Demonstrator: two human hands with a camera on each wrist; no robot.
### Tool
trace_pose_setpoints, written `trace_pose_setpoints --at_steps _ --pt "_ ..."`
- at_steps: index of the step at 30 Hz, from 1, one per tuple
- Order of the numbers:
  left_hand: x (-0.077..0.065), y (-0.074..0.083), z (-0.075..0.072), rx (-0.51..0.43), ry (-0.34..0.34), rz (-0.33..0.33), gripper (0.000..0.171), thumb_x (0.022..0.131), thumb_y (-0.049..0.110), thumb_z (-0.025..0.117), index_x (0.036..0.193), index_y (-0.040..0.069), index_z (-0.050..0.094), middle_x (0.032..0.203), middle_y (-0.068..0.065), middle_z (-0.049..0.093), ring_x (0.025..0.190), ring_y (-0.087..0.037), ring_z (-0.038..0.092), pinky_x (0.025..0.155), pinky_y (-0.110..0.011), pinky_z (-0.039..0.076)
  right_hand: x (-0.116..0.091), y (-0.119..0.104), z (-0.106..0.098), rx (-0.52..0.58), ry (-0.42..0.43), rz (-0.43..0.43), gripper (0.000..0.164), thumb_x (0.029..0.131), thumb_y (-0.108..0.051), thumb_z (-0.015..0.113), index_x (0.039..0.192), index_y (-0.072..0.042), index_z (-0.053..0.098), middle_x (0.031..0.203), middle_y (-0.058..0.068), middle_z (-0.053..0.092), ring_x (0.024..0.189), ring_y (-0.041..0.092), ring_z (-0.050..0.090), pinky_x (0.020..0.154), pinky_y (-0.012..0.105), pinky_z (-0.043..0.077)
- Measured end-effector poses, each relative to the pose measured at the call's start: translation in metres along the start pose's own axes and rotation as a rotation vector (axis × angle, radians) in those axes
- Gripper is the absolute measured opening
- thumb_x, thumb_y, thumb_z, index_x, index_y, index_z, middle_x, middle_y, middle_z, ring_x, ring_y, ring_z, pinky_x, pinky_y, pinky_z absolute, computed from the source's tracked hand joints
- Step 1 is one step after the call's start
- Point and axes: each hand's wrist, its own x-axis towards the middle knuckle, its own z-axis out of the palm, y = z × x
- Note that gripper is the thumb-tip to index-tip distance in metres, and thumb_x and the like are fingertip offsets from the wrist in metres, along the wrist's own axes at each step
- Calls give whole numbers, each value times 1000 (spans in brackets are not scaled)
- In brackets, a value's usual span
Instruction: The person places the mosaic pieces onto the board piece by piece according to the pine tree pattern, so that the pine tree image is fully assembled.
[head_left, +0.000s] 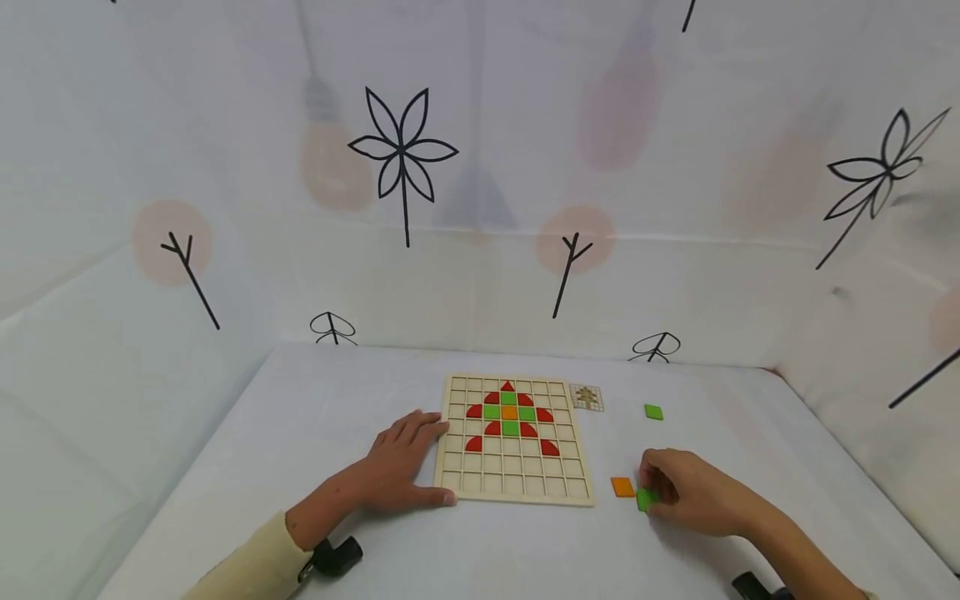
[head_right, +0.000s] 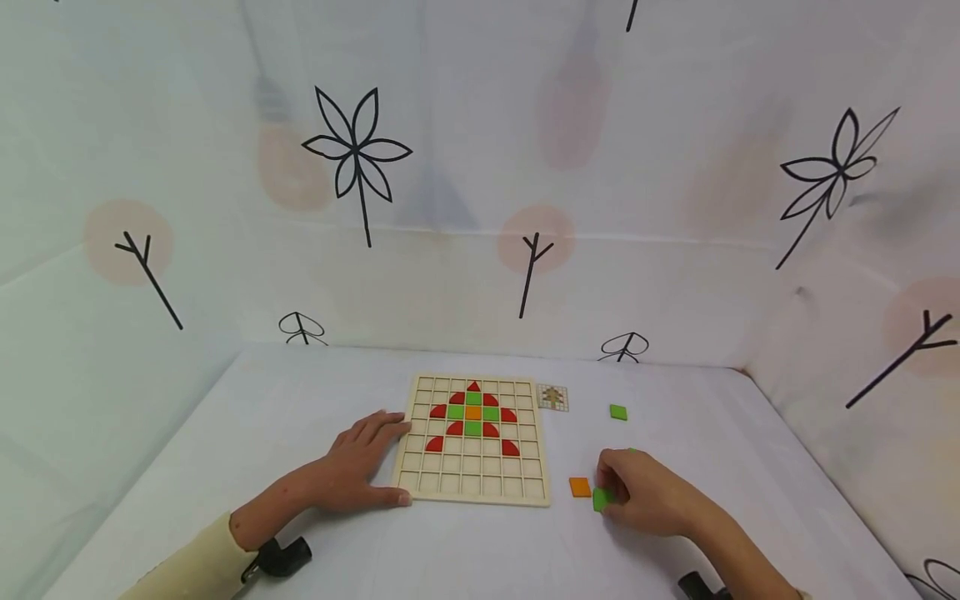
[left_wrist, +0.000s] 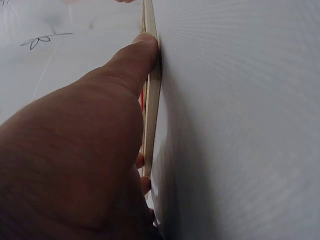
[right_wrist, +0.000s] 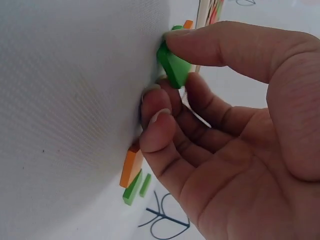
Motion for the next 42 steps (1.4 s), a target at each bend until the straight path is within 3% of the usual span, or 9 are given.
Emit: trace_pose_setpoints --at_steps 8,19,27,42 --pt "0 -1 1 0 -5 2 108 85 82 67 167 21 31 173 -4 23 162 -37 14 123 -64 25 2 -13 0 26 -2 -121 25 89 -6 81 94 -21 61 77 -13 56 72 2 52 63 24 43" --pt "0 0 -3 8 4 0 109 85 81 68 167 20 31 173 -4 24 161 -37 15 122 -64 26 29 -73 19 106 82 -214 17 97 -12 77 99 -24 65 87 -15 61 79 5 57 67 24 49" --pt "-1 2 -3 -10 -10 7 108 85 80 68 167 20 31 173 -5 24 161 -38 14 122 -65 25 57 -97 30 106 72 -213 18 97 -10 77 104 -23 68 92 -15 63 84 7 59 74 25 53" --pt "1 2 0 7 -1 -3 108 85 80 69 166 21 32 173 -4 25 162 -37 15 123 -65 25 103 -115 41 107 184 -226 14 94 -7 80 98 -18 74 86 -13 63 77 9 57 68 25 52"
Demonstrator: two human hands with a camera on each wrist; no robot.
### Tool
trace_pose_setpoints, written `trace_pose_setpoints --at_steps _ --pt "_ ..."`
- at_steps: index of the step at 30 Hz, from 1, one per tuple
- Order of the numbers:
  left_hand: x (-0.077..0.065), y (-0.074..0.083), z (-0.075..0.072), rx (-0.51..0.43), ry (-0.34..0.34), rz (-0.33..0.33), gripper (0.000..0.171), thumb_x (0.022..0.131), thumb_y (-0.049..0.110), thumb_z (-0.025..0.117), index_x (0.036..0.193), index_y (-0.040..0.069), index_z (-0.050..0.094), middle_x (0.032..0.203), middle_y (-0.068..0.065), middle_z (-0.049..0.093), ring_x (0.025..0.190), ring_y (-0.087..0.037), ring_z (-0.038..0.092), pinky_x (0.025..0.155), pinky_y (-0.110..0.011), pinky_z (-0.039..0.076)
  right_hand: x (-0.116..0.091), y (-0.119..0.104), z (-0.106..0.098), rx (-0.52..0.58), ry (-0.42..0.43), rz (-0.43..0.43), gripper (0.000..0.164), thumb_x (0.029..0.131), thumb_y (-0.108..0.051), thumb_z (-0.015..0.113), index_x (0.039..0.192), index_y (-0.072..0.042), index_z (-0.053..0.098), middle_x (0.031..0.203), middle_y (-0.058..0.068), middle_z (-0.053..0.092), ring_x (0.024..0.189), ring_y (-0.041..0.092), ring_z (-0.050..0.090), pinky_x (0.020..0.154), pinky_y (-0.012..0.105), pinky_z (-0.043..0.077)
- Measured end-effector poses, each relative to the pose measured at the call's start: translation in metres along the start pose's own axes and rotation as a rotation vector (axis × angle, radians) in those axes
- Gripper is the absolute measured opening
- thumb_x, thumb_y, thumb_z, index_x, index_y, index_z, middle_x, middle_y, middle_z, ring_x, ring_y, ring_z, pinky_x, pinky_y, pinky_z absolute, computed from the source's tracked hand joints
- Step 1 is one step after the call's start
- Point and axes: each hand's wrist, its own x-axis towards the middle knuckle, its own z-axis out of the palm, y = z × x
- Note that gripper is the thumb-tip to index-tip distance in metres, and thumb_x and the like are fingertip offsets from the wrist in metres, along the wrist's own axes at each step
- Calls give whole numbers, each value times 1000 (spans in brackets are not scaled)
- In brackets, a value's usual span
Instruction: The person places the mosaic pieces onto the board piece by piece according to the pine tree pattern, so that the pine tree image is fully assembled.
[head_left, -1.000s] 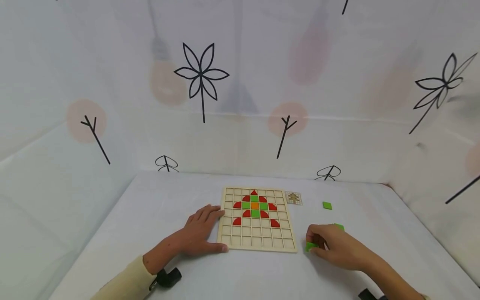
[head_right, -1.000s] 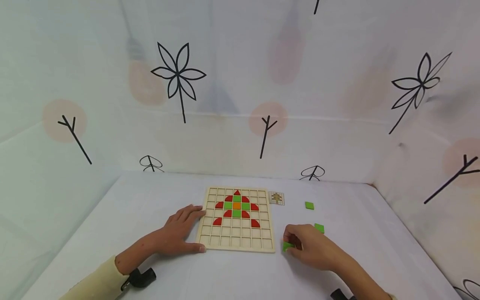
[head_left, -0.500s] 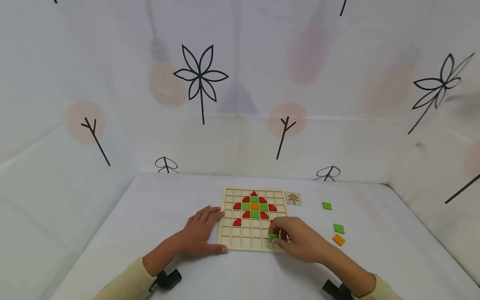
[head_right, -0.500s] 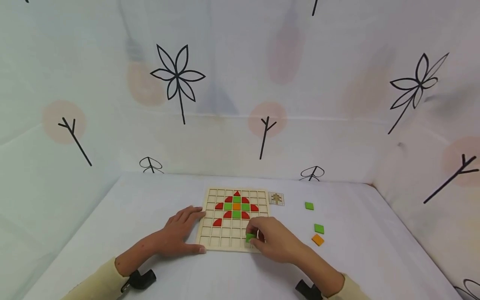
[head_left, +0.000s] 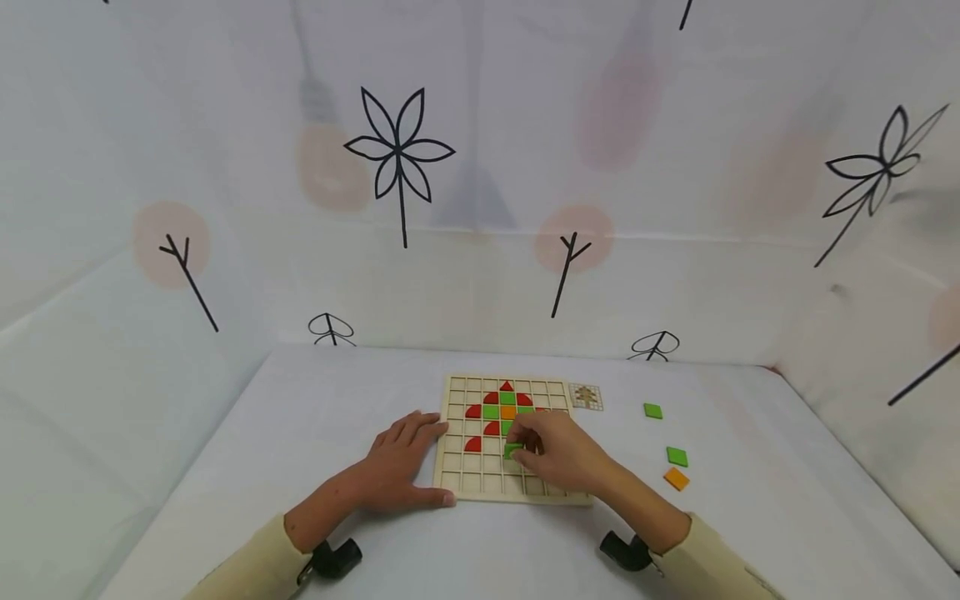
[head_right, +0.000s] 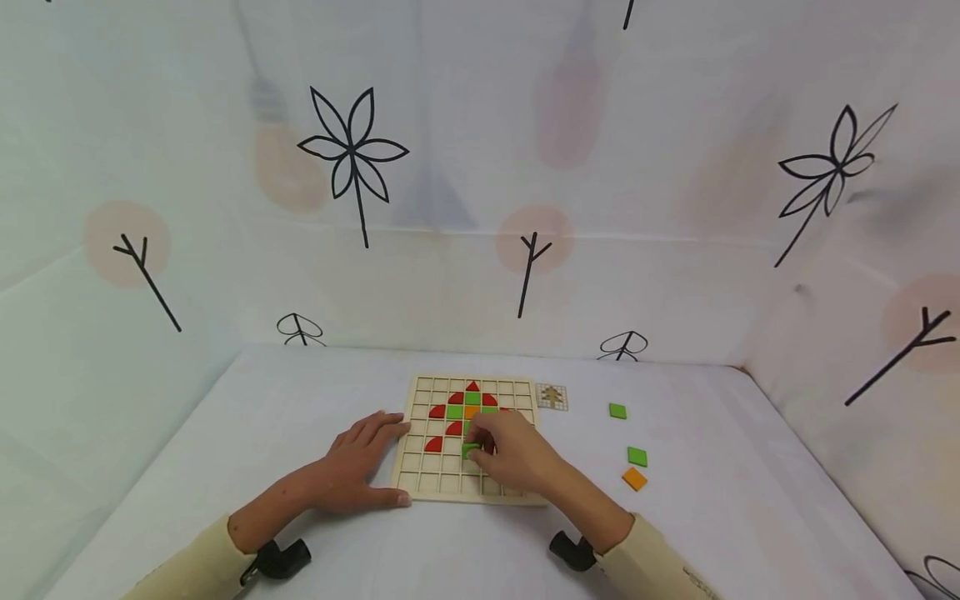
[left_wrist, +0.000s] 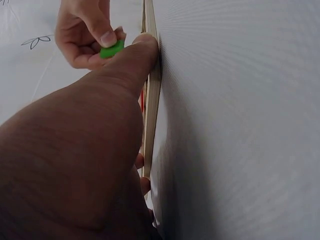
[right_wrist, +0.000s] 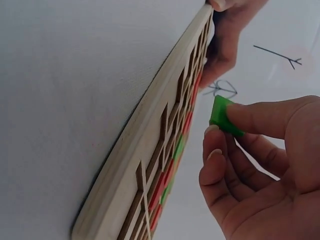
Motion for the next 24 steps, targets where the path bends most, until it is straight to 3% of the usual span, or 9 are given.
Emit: trace_pose_setpoints --at_steps 12,24 --pt "-3 1 -3 -8 5 15 107 86 78 70 166 19 33 172 -6 26 161 -38 15 122 -65 25 27 5 9 4 48 -17 9 94 -5 78 94 -14 77 86 -8 60 80 12 57 69 26 50" --pt "-2 0 -2 -11 -3 10 108 85 81 68 166 20 32 172 -5 25 161 -38 15 123 -66 25 40 2 17 -7 4 25 8 96 -7 78 97 -15 78 86 -10 69 78 9 59 72 27 51"
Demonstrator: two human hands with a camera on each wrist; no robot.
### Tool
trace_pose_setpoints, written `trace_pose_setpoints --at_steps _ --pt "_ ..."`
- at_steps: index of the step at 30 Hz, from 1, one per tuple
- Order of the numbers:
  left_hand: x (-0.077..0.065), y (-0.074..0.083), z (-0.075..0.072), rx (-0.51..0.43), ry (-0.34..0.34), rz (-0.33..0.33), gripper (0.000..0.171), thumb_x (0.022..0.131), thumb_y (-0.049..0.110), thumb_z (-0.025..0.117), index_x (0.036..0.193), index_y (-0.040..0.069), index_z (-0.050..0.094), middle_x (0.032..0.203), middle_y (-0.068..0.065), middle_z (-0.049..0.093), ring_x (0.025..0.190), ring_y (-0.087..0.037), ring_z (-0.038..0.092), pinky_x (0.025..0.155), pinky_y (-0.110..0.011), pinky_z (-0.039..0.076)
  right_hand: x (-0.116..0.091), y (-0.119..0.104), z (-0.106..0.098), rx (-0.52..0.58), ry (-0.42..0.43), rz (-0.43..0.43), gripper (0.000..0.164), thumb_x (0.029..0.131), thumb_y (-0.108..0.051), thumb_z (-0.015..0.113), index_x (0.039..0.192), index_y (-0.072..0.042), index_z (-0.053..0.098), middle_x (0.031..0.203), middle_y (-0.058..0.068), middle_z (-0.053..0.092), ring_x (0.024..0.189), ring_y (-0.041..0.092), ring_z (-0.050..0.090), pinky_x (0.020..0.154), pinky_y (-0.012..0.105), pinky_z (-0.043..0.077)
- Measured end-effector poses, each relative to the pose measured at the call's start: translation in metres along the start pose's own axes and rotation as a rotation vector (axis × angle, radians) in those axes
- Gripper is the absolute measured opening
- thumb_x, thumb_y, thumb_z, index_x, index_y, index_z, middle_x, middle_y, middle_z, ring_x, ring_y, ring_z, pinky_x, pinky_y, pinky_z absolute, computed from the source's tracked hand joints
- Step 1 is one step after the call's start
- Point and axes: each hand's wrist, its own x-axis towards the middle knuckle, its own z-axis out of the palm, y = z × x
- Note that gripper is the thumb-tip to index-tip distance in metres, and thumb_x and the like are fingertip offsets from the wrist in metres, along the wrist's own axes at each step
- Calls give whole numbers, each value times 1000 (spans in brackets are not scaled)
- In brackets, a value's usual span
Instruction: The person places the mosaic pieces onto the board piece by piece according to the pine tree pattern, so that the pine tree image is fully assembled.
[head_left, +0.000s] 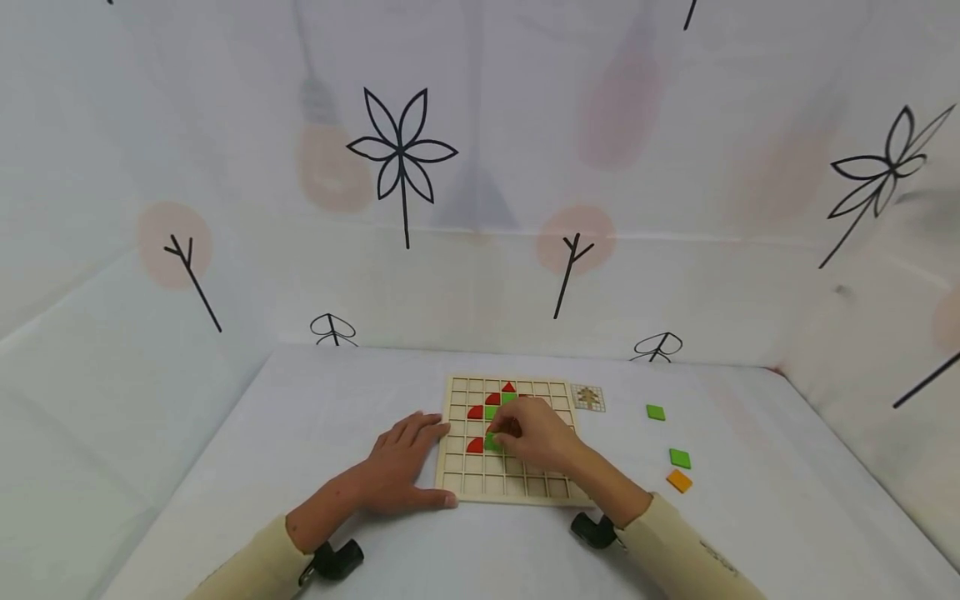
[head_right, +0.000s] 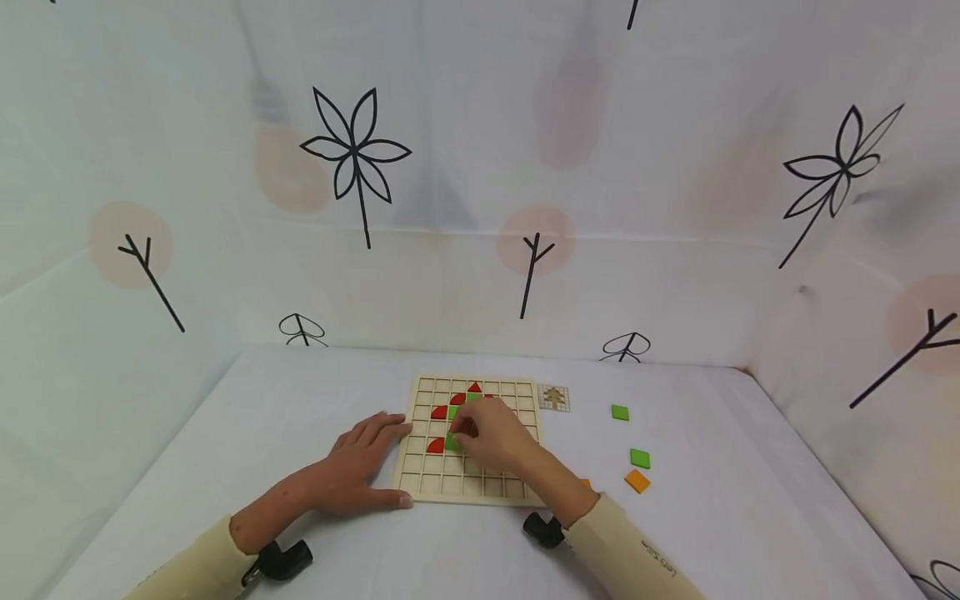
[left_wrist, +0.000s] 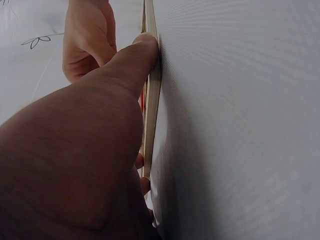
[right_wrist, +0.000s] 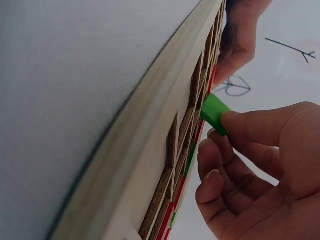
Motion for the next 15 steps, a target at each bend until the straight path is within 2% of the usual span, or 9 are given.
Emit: trace_pose_setpoints --at_steps 15 --pt "0 0 0 -7 0 1 107 86 79 70 166 20 32 173 -4 24 162 -37 14 124 -64 23 1 5 1 -31 9 -9 11 94 -5 79 92 -16 77 81 -13 64 74 9 56 67 27 50"
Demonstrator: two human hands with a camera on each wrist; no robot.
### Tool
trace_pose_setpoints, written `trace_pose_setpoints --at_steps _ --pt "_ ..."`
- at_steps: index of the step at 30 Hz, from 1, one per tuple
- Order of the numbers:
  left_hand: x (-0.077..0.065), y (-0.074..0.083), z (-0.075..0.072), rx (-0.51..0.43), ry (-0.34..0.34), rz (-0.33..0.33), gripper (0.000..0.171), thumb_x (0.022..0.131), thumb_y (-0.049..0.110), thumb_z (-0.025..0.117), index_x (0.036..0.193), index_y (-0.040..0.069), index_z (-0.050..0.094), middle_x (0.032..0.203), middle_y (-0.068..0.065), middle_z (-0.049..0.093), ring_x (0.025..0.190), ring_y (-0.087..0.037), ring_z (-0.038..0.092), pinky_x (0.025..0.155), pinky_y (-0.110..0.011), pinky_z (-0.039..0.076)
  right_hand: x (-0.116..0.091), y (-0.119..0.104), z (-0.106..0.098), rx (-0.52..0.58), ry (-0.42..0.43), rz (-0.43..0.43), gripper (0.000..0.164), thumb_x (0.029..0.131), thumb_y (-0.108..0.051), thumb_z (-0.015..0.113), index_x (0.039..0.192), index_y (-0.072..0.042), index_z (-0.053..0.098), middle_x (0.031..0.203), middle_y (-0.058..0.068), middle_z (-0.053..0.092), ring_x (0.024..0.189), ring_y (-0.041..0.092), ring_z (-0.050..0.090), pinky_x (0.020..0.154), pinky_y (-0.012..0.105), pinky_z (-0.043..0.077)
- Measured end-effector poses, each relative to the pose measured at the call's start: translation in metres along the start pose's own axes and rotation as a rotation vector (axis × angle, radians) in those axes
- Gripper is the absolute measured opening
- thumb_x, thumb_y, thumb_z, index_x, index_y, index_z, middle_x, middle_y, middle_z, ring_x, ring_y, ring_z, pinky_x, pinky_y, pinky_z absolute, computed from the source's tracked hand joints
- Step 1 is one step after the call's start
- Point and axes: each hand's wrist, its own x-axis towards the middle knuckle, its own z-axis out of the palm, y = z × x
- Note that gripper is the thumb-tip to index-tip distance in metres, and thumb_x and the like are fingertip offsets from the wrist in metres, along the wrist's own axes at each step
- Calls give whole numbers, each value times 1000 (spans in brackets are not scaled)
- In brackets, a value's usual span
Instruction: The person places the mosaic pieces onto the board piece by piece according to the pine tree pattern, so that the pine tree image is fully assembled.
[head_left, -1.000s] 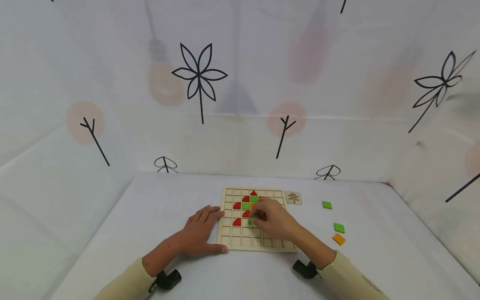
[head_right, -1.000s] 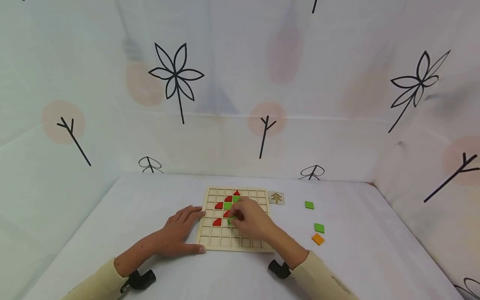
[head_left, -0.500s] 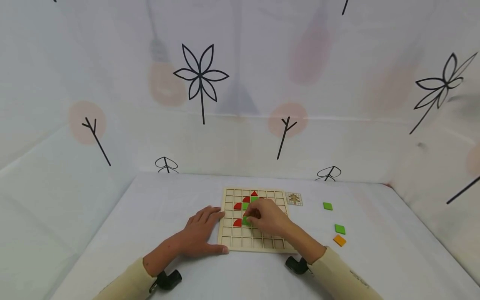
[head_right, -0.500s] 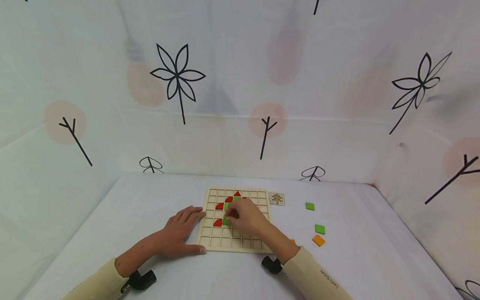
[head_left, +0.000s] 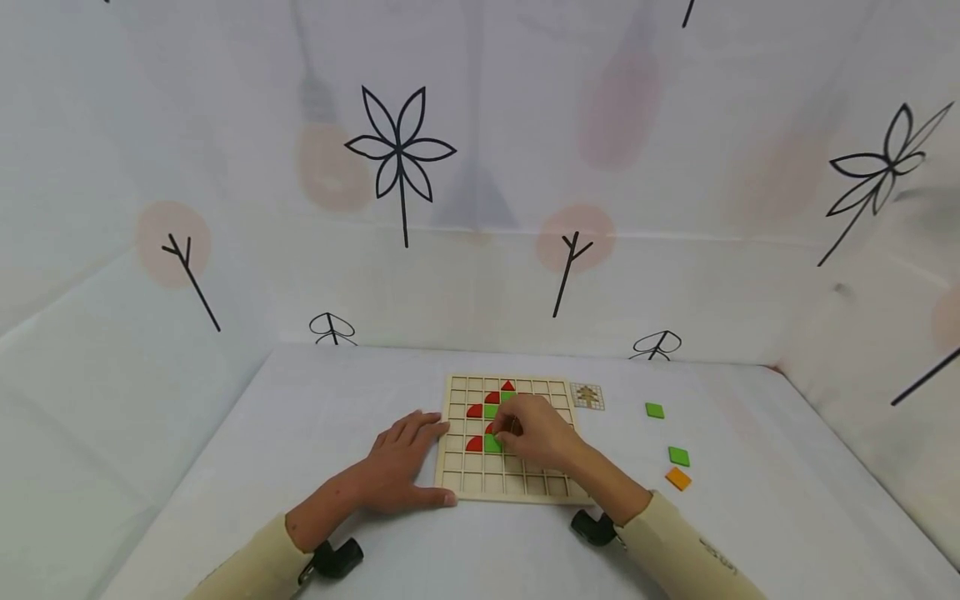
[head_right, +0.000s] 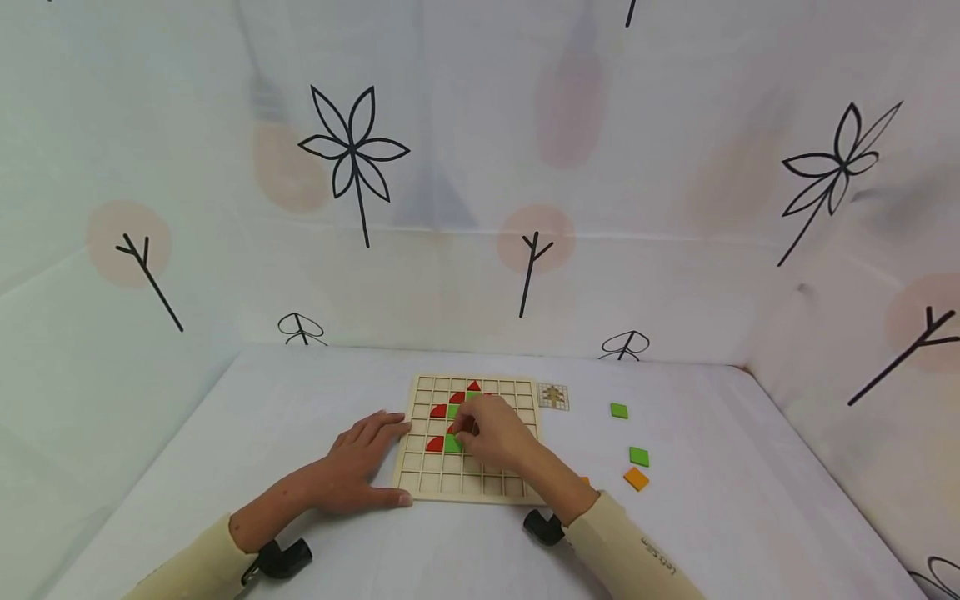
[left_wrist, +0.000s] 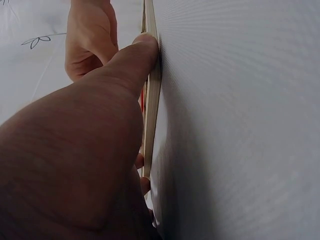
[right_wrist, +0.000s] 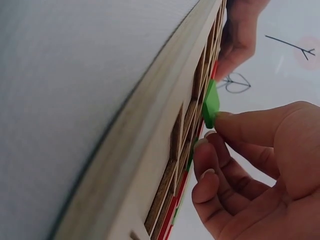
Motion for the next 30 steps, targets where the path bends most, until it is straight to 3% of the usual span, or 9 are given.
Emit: trace_pose_setpoints --at_steps 18,30 --pt "1 1 0 8 0 -1 108 85 80 70 166 19 32 173 -6 25 162 -37 14 123 -64 24 -4 0 0 1 -3 17 8 92 -7 81 92 -14 77 84 -10 64 76 11 57 68 27 51" --pt "-1 3 0 2 2 -6 107 85 77 72 166 19 33 172 -6 25 162 -37 14 123 -65 24 -19 6 -6 -22 32 5 14 91 -8 81 87 -17 72 80 -10 60 75 12 56 65 25 49"
